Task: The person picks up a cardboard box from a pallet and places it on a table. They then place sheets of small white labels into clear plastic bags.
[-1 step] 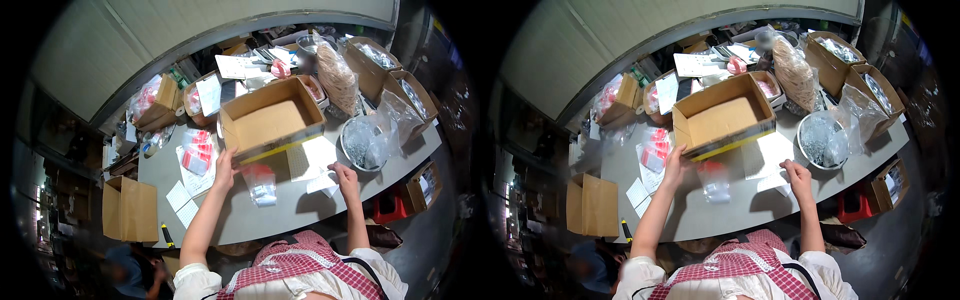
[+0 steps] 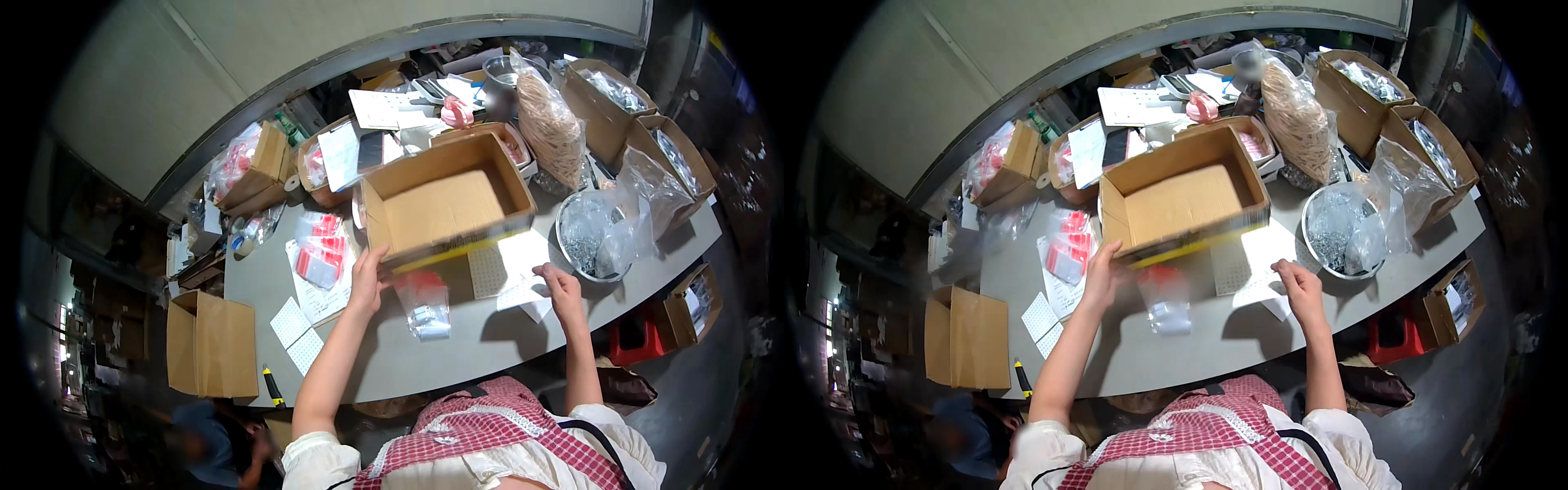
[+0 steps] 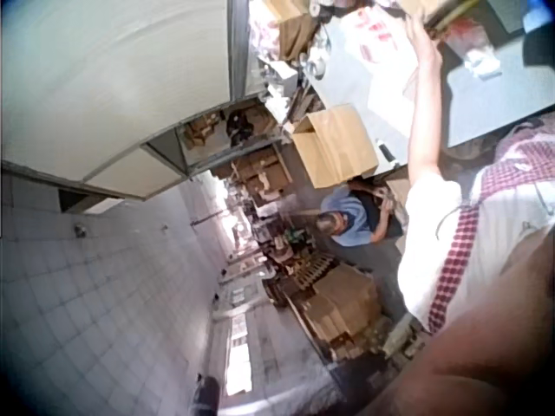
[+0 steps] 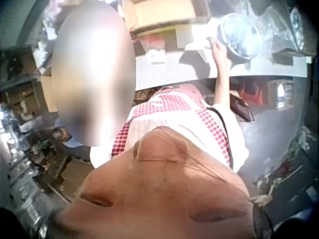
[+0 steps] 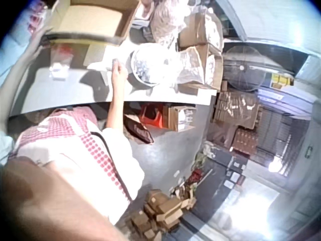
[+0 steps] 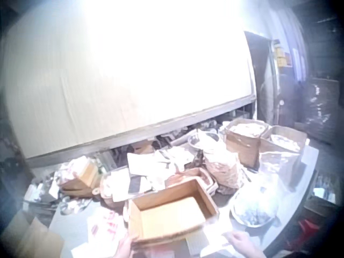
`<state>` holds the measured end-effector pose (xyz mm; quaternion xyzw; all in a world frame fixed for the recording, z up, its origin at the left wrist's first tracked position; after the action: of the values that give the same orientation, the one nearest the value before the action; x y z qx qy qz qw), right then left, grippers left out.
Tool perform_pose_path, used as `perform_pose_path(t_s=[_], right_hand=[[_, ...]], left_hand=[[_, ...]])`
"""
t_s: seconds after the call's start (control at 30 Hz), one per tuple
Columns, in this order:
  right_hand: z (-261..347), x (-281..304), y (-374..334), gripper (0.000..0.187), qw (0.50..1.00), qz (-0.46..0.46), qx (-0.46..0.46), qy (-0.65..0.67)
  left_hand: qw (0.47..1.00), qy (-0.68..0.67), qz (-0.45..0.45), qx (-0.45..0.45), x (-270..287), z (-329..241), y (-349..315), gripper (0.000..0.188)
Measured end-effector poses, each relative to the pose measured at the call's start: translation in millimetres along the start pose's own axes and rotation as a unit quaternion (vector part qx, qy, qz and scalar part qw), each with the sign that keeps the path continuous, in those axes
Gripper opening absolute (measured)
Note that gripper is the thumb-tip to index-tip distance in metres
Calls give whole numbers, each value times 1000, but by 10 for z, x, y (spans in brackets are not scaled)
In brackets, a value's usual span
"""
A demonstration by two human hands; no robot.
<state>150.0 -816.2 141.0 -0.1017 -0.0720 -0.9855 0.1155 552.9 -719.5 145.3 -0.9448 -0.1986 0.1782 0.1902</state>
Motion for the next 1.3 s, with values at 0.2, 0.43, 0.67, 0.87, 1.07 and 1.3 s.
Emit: perform_pose_path(t_s=[0.2,0.43,0.67,0.87,1.07,1.3], right_hand=[[-231,-46,35,74,982,154,-110,-7],[-747,313,-405,69,962,99,-243,77],[-753,741,-830,91,920,-55,-323,215],[-1084,1018,-1041,90,918,-52,-272,285],[-631,774,-1089,104,926,-54,-267,261],[-610,658,-1218,103,930,-69,-279,229]], left_hand=[[997,62,15,46,-133,93,-479,45],[977,177,116,11,-384,66,-342,63],[947,223,225,44,-659,-154,385,65],[974,189,125,-3,-974,-455,1734,42],[919,387,53,42,-1068,-430,2591,75],[845,524,-3,-107,-1057,-753,2738,59]])
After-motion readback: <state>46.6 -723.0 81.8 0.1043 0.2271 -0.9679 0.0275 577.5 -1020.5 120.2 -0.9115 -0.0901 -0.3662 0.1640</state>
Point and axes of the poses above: each hand's wrist, its own y-axis towards the middle knuckle, its own x-axis out of the back of the hand, z = x × y, the point moved 9 cm from there along y, towards the middle knuckle, and after that the axes turned 5 degrees about x, right-handed, at the moved point
